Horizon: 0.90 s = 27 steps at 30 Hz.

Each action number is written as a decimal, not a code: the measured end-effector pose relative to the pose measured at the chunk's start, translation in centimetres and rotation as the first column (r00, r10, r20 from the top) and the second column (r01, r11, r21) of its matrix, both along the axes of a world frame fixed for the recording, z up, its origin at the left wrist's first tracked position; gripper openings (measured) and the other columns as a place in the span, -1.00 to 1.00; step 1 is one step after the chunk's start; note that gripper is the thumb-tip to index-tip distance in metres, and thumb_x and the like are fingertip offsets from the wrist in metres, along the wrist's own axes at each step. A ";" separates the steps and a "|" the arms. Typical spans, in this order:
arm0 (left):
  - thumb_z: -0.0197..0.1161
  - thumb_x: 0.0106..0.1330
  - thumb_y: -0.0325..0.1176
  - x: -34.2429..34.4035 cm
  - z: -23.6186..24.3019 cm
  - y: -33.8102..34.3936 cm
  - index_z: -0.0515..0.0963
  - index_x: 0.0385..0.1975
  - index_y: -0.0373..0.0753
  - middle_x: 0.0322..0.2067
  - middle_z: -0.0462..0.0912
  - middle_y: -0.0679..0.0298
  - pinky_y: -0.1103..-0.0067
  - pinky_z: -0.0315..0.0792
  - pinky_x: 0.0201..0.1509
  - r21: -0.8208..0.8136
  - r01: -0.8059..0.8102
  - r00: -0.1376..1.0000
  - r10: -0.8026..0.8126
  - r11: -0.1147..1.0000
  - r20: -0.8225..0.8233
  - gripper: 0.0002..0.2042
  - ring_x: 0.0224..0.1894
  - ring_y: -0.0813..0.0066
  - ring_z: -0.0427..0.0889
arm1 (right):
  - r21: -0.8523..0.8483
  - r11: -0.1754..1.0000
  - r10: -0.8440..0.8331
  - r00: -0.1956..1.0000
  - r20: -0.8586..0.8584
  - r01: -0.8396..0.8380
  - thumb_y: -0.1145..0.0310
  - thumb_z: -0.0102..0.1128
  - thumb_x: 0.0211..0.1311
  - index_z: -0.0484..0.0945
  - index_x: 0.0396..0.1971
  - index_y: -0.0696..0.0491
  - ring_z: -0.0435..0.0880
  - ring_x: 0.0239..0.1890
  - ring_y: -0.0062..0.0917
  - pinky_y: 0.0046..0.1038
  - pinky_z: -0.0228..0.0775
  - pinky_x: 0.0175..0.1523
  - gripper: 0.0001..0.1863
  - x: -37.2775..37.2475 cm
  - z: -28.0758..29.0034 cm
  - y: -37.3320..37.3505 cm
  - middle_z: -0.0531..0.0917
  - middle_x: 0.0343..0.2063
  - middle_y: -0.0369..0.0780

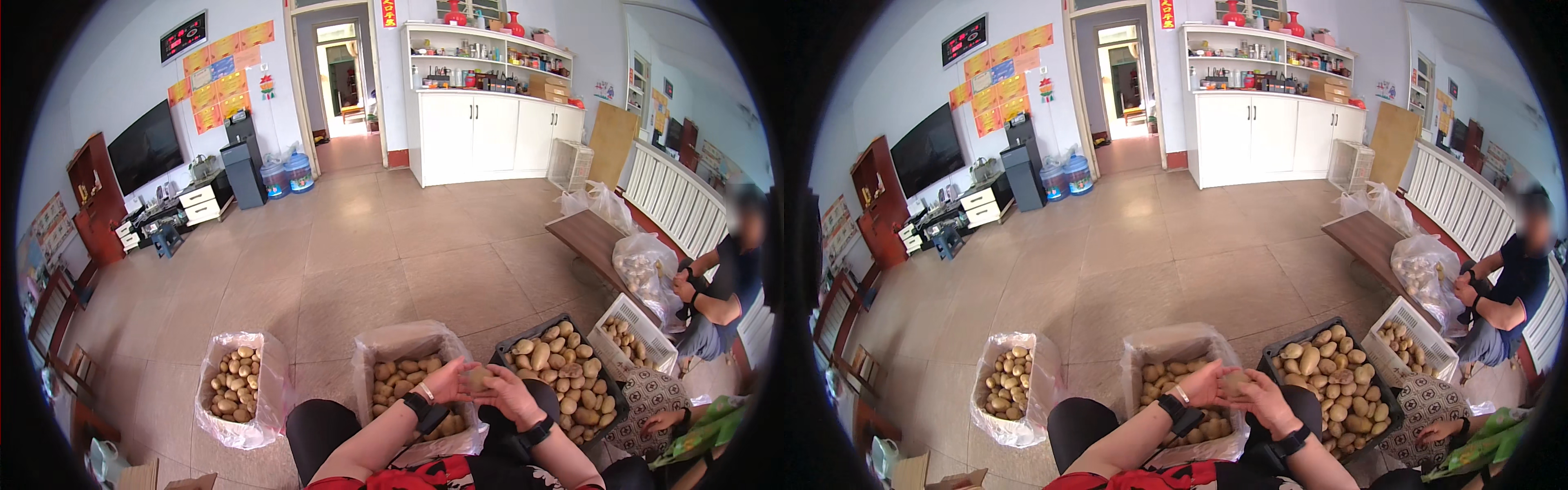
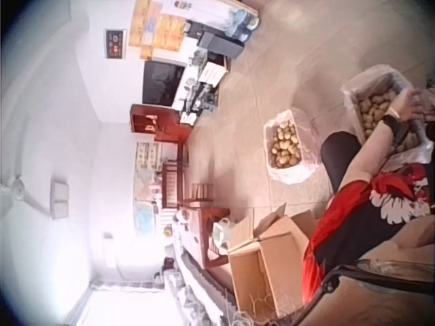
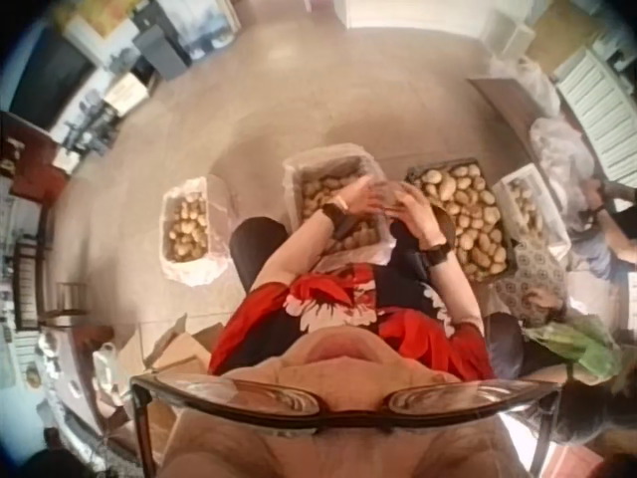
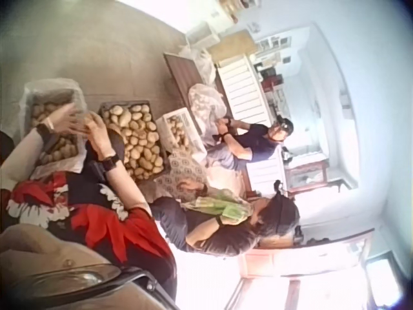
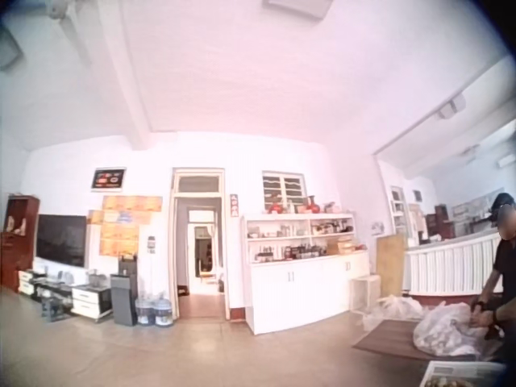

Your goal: Sorting potatoes from crates into bags and boxes.

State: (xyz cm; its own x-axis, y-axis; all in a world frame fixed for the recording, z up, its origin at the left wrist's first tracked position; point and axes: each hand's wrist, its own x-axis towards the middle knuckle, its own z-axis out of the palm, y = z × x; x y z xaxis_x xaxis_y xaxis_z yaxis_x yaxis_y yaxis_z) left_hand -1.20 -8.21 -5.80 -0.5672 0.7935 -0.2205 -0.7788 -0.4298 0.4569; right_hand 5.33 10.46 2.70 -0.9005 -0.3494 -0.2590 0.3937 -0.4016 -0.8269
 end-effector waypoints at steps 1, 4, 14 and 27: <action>0.00 0.32 0.01 -0.1 -0.6 0.1 0.32 0.09 -0.10 -0.08 0.50 0.11 0.41 0.47 -0.07 -0.050 -0.017 1.000 0.018 0.999 0.019 -0.56 -0.05 0.18 0.51 | 0.059 0.998 0.009 0.999 0.037 -0.011 0.42 0.10 0.19 0.17 0.12 0.22 0.62 -0.21 -0.35 -0.44 0.54 -0.21 -0.48 0.0 -0.4 -0.6 0.49 -0.14 -0.10; 0.04 0.32 -0.03 -0.6 -3.5 -0.4 0.37 -0.02 -0.12 -0.18 0.52 0.12 0.54 0.49 -0.25 -0.196 -0.064 0.998 0.060 0.979 -0.024 -0.63 -0.18 0.23 0.54 | 0.154 0.987 0.038 0.999 0.020 -0.041 0.44 0.13 0.17 0.28 0.04 0.25 0.61 -0.18 -0.39 -0.46 0.53 -0.18 -0.55 0.6 0.0 -0.9 0.52 -0.15 -0.12; 0.24 0.13 -0.03 -1.3 -13.7 -7.8 0.36 -0.23 -0.16 -0.40 0.44 0.18 0.57 0.43 -0.56 -0.539 -0.471 0.685 0.674 0.699 0.276 -0.61 -0.52 0.32 0.47 | 0.209 0.795 -0.459 0.791 -0.405 0.569 0.51 0.09 0.16 0.50 -0.26 0.15 0.60 -0.44 -0.58 -0.57 0.51 -0.36 -0.86 1.9 0.1 12.3 0.61 -0.41 -0.23; 0.14 0.21 -0.27 -3.5 -19.4 -13.4 0.41 -0.33 -0.16 -0.36 0.40 0.20 0.48 0.46 -0.50 -0.668 -0.626 0.176 0.908 0.402 0.380 -0.85 -0.42 0.30 0.42 | 0.953 -0.295 -0.332 0.929 -0.165 0.064 0.33 0.20 -0.12 0.24 0.02 0.23 0.44 -0.04 0.02 -0.21 0.36 0.03 -0.36 9.9 -17.4 23.3 0.38 -0.05 0.16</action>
